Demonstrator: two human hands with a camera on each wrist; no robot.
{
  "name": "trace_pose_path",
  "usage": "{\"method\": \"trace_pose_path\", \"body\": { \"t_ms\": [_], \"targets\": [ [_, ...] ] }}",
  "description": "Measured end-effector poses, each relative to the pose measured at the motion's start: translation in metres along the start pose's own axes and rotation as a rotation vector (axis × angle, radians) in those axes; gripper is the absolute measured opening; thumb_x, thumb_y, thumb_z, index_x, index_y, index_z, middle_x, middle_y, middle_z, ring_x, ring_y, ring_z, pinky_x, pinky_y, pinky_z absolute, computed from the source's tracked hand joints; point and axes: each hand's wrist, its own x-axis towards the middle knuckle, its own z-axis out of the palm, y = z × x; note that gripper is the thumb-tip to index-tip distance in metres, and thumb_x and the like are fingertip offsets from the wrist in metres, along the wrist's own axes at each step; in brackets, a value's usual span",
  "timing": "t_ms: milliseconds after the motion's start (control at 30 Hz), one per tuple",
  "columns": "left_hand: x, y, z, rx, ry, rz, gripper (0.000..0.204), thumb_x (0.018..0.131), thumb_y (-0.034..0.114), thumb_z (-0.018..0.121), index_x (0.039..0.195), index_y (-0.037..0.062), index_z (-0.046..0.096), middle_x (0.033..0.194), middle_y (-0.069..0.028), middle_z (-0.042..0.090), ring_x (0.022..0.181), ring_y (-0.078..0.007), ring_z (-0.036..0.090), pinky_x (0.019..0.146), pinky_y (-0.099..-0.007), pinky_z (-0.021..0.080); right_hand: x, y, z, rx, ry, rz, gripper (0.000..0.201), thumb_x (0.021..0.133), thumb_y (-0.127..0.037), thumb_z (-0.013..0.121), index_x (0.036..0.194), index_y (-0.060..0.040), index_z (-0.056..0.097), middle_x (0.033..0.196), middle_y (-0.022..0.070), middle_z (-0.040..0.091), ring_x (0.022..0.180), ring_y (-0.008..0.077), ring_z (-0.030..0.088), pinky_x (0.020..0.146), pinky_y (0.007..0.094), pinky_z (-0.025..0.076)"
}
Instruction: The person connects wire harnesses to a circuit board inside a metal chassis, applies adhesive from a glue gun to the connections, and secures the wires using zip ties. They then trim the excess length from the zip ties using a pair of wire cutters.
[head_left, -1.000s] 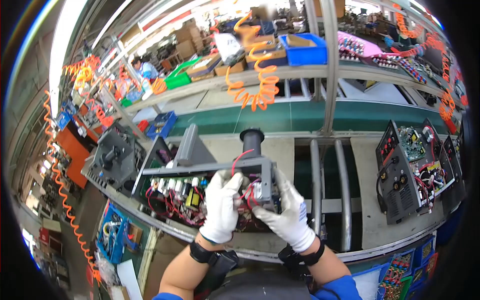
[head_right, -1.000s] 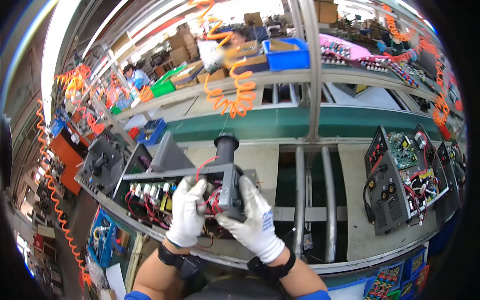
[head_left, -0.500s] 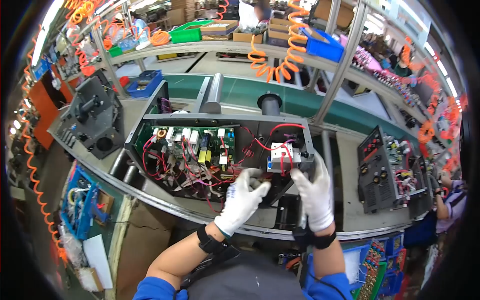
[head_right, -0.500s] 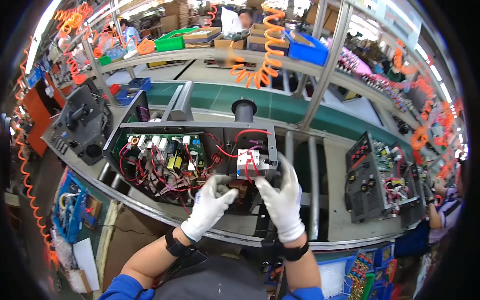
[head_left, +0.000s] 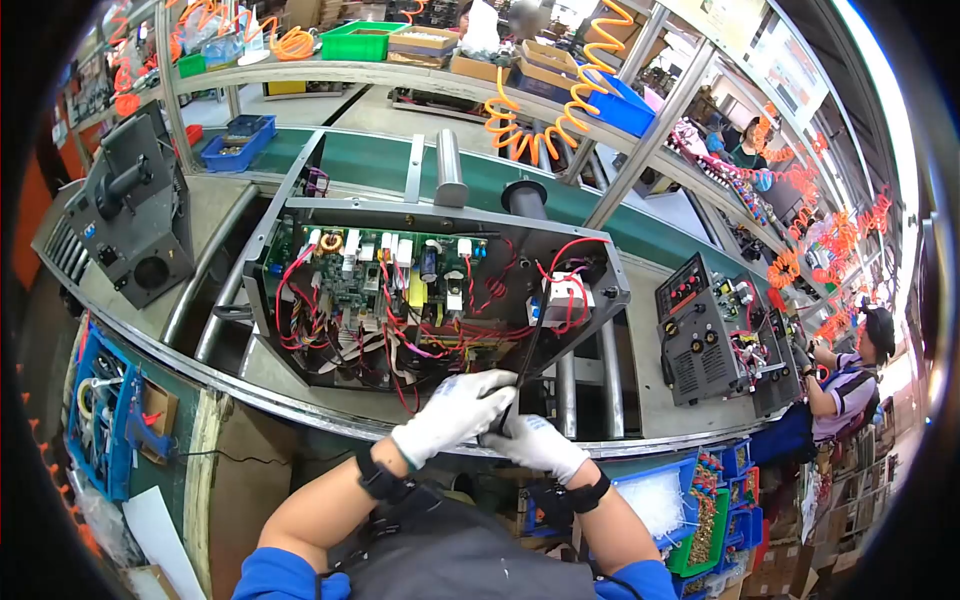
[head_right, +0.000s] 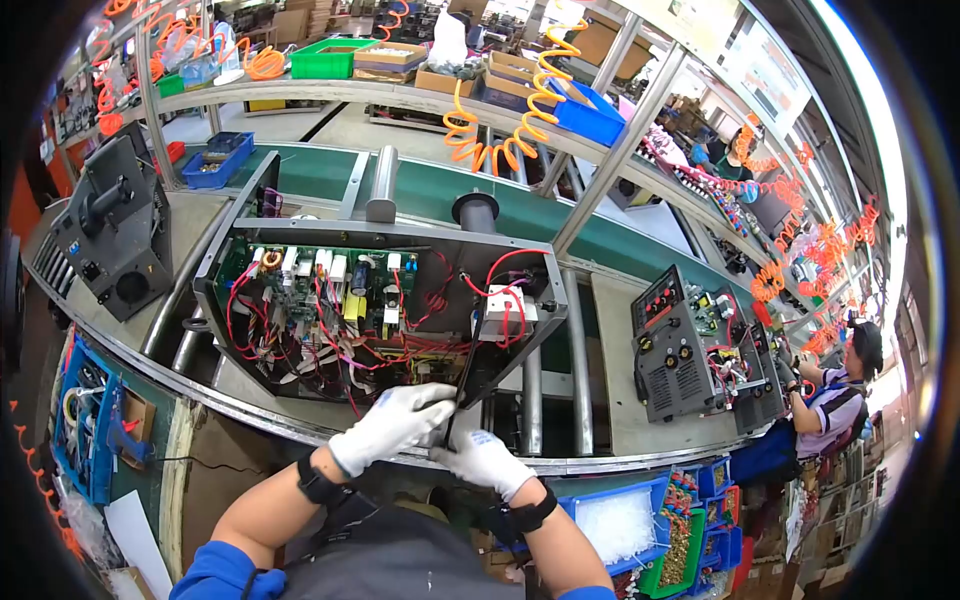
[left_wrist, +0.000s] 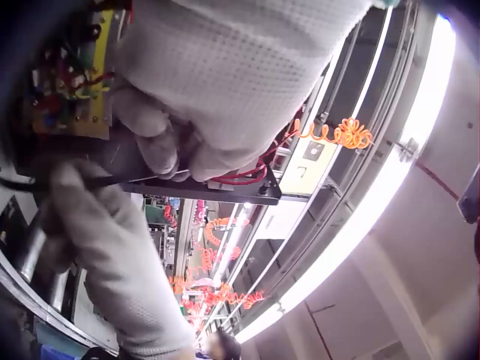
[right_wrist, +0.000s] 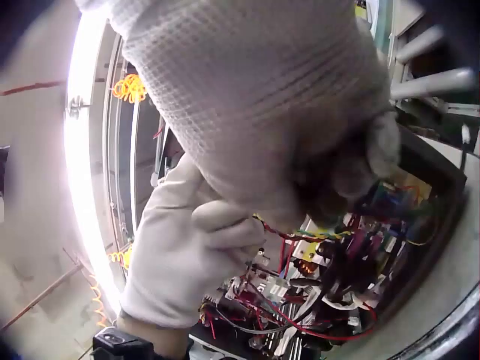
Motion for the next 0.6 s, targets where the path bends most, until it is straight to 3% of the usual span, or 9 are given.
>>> {"method": "trace_pose_path", "body": {
  "t_ms": [100, 167, 200, 300, 367, 433, 500, 567, 600],
  "targets": [
    [-0.029, -0.02, -0.009, 0.087, -0.01, -0.019, 0.031, 0.096, 0.023, 0.055, 0.122, 0.0067, 0.063, 0.073, 0.0017, 0.057, 0.057, -0.0051, 0.05, 0.051, -0.0237, 0.042, -0.008, 0.014, 0.005, -0.207, -0.289, 0.092, 0.04, 0.093, -0.04, 0.054, 0.092, -0.0014, 0.067, 0.08, 0.0206, 0.067, 0.079, 0.0371, 0.066, 0.07, 0.0417, 0.051],
    [-0.036, -0.039, -0.006, 0.079, -0.094, -0.298, 0.033, 0.095, 0.026, 0.05, 0.118, 0.0061, 0.063, 0.079, -0.0075, 0.065, 0.07, -0.017, 0.063, 0.066, -0.0337, 0.05, -0.028, 0.004, -0.022, 0.08, -0.21, -0.012, 0.038, 0.095, -0.035, 0.054, 0.092, 0.0006, 0.066, 0.077, 0.0198, 0.065, 0.073, 0.0342, 0.064, 0.067, 0.0377, 0.051],
    [-0.036, -0.039, -0.005, 0.077, -0.119, -0.296, 0.031, 0.098, 0.024, 0.051, 0.122, 0.0062, 0.062, 0.083, -0.0005, 0.062, 0.064, -0.0072, 0.057, 0.06, -0.0247, 0.047, -0.04, 0.0, -0.04, 0.145, -0.04, -0.15, 0.032, 0.095, -0.029, 0.055, 0.093, 0.0014, 0.066, 0.076, 0.0171, 0.065, 0.069, 0.0291, 0.063, 0.065, 0.0342, 0.05],
    [-0.022, -0.049, 0.013, -0.015, -0.162, -0.151, 0.033, 0.099, 0.025, 0.051, 0.125, 0.0059, 0.059, 0.085, -0.0017, 0.062, 0.067, -0.0085, 0.058, 0.062, -0.0251, 0.048, -0.064, -0.034, -0.087, 0.518, 0.422, -0.412, 0.017, 0.096, -0.014, 0.059, 0.093, -0.0005, 0.069, 0.074, 0.0035, 0.064, 0.067, 0.0096, 0.06, 0.057, 0.0243, 0.046],
    [-0.01, -0.044, 0.024, -0.057, -0.197, -0.195, 0.035, 0.099, 0.025, 0.05, 0.128, 0.0058, 0.056, 0.09, -0.0028, 0.063, 0.074, -0.0094, 0.059, 0.066, -0.0252, 0.049, -0.056, -0.055, -0.107, 0.586, 0.689, -0.55, 0.021, 0.099, -0.018, 0.056, 0.094, -0.0012, 0.067, 0.073, 0.0023, 0.063, 0.063, 0.0067, 0.057, 0.057, 0.0199, 0.045],
    [0.007, -0.07, 0.038, -0.017, -0.178, -0.13, 0.036, 0.099, 0.025, 0.049, 0.129, 0.0057, 0.054, 0.094, -0.0028, 0.063, 0.08, -0.0092, 0.059, 0.069, -0.0251, 0.049, -0.041, -0.078, -0.118, 0.546, 0.807, -0.464, 0.016, 0.097, -0.012, 0.058, 0.096, 0.0009, 0.067, 0.08, 0.0015, 0.064, 0.063, 0.0067, 0.055, 0.058, 0.0213, 0.045],
    [0.011, -0.062, 0.038, 0.007, -0.187, -0.182, 0.037, 0.098, 0.023, 0.049, 0.13, 0.0047, 0.054, 0.097, -0.0028, 0.063, 0.085, -0.0098, 0.058, 0.071, -0.0263, 0.049, -0.013, -0.077, -0.112, 0.577, 0.79, -0.449, 0.016, 0.097, -0.015, 0.058, 0.099, -0.0011, 0.066, 0.085, 0.0003, 0.063, 0.069, 0.0064, 0.056, 0.061, 0.0218, 0.047],
    [0.02, -0.079, 0.042, -0.011, -0.138, -0.223, 0.037, 0.097, 0.021, 0.049, 0.13, 0.0038, 0.053, 0.097, -0.0041, 0.063, 0.084, -0.0114, 0.059, 0.073, -0.0281, 0.049, 0.015, -0.065, -0.098, 0.671, 0.682, -0.438, 0.026, 0.097, -0.023, 0.06, 0.107, 0.0006, 0.064, 0.085, 0.006, 0.066, 0.068, 0.0089, 0.06, 0.06, 0.0221, 0.049],
    [0.021, -0.08, 0.042, -0.043, -0.083, -0.225, 0.037, 0.092, 0.023, 0.052, 0.123, 0.0033, 0.058, 0.099, -0.0138, 0.066, 0.086, -0.0242, 0.064, 0.078, -0.0358, 0.05, 0.018, -0.063, -0.098, 0.652, 0.569, -0.376, 0.026, 0.096, -0.021, 0.061, 0.11, 0.0006, 0.063, 0.088, 0.0079, 0.066, 0.072, 0.0099, 0.062, 0.061, 0.0227, 0.05]
  ]
}}
